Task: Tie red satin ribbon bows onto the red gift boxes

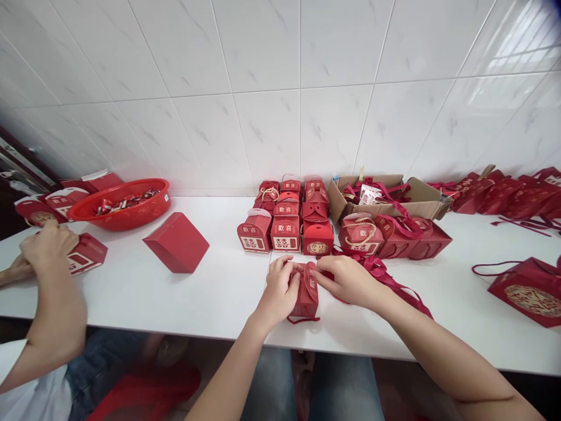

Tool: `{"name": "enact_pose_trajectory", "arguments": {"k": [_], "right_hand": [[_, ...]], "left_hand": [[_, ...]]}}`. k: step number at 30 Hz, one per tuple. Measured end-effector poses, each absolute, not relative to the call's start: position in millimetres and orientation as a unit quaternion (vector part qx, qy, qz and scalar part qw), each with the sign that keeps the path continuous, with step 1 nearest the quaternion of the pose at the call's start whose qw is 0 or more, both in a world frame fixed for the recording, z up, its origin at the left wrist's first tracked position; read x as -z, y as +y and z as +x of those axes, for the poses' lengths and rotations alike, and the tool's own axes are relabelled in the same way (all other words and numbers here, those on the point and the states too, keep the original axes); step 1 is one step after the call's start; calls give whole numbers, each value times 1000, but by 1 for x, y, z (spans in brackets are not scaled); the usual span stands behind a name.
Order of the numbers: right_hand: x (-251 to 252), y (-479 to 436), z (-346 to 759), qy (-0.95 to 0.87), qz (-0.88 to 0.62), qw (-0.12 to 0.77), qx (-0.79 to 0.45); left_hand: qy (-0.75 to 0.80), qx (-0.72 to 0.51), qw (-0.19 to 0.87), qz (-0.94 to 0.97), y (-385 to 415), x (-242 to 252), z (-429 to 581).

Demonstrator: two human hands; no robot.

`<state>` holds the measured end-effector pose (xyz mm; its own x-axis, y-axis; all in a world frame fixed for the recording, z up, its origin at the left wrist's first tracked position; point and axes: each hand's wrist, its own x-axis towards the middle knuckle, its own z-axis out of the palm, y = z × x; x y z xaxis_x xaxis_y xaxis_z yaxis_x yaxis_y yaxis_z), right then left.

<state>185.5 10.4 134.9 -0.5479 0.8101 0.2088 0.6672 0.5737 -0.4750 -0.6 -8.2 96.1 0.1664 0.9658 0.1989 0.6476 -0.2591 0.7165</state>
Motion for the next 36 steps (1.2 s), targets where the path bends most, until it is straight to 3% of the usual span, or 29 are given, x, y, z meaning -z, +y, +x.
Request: {"name": "enact_pose_trajectory", "arguments": {"k": [36], "right_hand": [[-130,8,183,-832,-460,240,-197]], "left_hand": [[552,-332,240,726,-6,-93,1]]}}
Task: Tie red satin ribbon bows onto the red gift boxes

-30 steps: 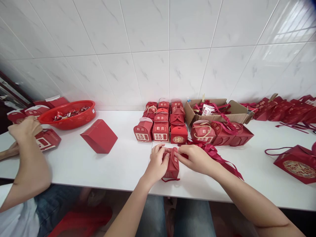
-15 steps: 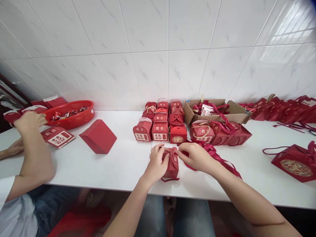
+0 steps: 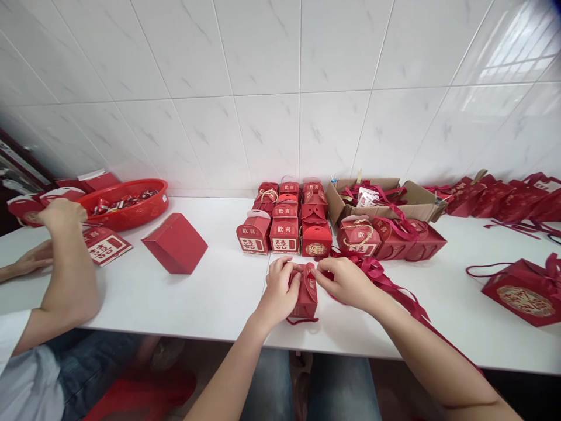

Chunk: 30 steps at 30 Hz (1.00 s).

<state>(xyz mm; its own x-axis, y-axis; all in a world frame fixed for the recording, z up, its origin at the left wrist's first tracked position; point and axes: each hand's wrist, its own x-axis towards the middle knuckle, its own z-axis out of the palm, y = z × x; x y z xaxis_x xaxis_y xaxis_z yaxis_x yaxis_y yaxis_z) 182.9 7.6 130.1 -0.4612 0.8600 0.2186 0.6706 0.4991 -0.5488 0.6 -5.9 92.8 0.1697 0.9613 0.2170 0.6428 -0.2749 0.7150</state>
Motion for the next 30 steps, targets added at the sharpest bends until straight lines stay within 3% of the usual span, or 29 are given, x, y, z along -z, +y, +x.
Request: {"name": "enact_pose_trajectory", "arguments": {"k": [16,20,22,27,30], "right_hand": [[-109,8,170,-818,-488,222,-210],[-112,8,171,-806,-457,317,-204],[-116,8,173,-802,-404,360,-253],[-131,9,173,-731,-275,353,-515],[-146,11,171,-661,-249,365,-606]], "left_hand": [[540,-329,227,741,-6,-94,2],[534,-341,233,738,-5,-103,3],[531,-345,231,739,-4,-111,2],[506,-392,210,739,-7,-140,1],[464,-434,185,750,-12,-156,0]]}}
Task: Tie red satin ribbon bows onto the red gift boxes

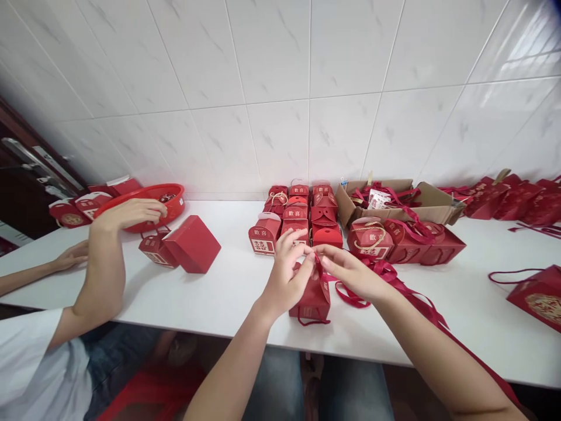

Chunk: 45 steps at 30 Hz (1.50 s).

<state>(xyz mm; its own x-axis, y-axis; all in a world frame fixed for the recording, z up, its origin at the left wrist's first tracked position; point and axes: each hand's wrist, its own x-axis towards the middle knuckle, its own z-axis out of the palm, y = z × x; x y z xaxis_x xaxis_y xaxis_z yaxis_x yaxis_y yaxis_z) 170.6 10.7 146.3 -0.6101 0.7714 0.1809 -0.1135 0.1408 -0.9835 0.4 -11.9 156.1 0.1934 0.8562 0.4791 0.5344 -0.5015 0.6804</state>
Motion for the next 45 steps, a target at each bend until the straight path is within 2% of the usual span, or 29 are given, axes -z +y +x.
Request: {"name": "enact_pose_trajectory", "arguments": {"k": [3,8,14,19,23,27,37,45], "right_hand": [[-166,12,169,-641,-253,380,-617],[-186,8,170,-625,-274,411,-604],[-186,-3,171,-587,-218,495,-603],[-165,4,150,-652,-292,438,-546],[-136,17,132,-692,-367,389,-485],[-119,22,121,-704,-376,382,-466],[-114,22,107,-736,-413,354,-403],[-116,20,107,-766,-416,340,-352]], "left_hand": [[415,-479,164,756,-19,-158,-4],[387,-530,150,740,-32,-134,-18],[533,-405,152,727,-36,-104,-26],[575,-452,178,658,-36,-91,-31],[570,-522,266,576,-35,-82,-38],[553,-559,338,517,-34,-76,-43],[549,-550,335,533,-36,-77,-42],[527,-477,379,593,-15,-87,-42]]}}
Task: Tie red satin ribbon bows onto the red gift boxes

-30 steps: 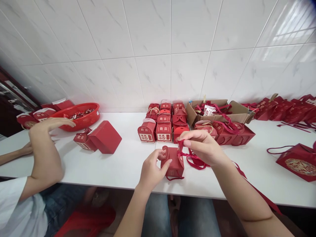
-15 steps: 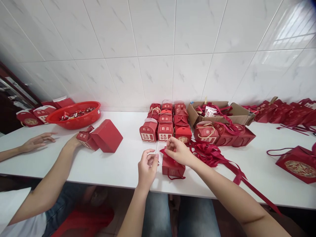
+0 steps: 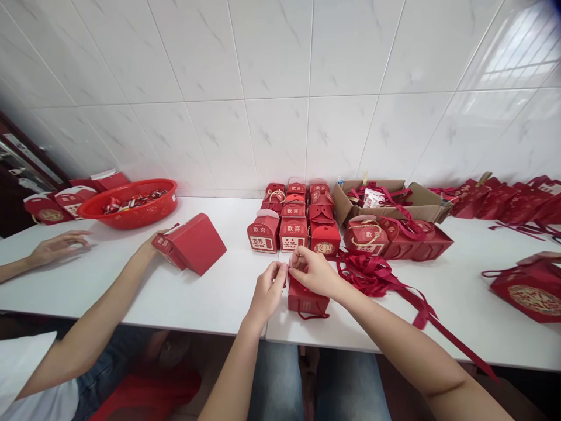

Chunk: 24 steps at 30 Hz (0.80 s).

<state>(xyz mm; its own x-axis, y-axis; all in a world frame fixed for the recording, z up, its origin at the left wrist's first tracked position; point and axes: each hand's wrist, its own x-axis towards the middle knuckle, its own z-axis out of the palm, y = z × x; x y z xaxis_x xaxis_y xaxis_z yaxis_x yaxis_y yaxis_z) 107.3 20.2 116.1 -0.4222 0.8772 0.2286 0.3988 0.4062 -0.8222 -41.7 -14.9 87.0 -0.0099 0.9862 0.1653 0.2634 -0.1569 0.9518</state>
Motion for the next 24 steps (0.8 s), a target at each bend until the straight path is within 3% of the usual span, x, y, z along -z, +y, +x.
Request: {"name": "enact_pose_trajectory", "arguments": {"k": [4,8,10,13,17,24], "right_hand": [[-119,16,110,-778,-423,356,-297],[-122,0,135,-714,-443,498,-212],[-115,-15,153,-651,-449,538,-292],[-89,-40,173,-550,-454,488,-503],[-45,-62,174,-359,-444,465,-677],[-33,-44,165,-196,-356,571,-714]], "left_hand": [[504,-480,398,597,-3,-93,-39],[485,-499,456,555,1,-104,-44],[478,-521,466,532,1,-113,-49],[443,-563,476,510,2,-131,-56],[389,-583,496,513,3,-155,-61],[355,-601,487,526,9,-176,-61]]}}
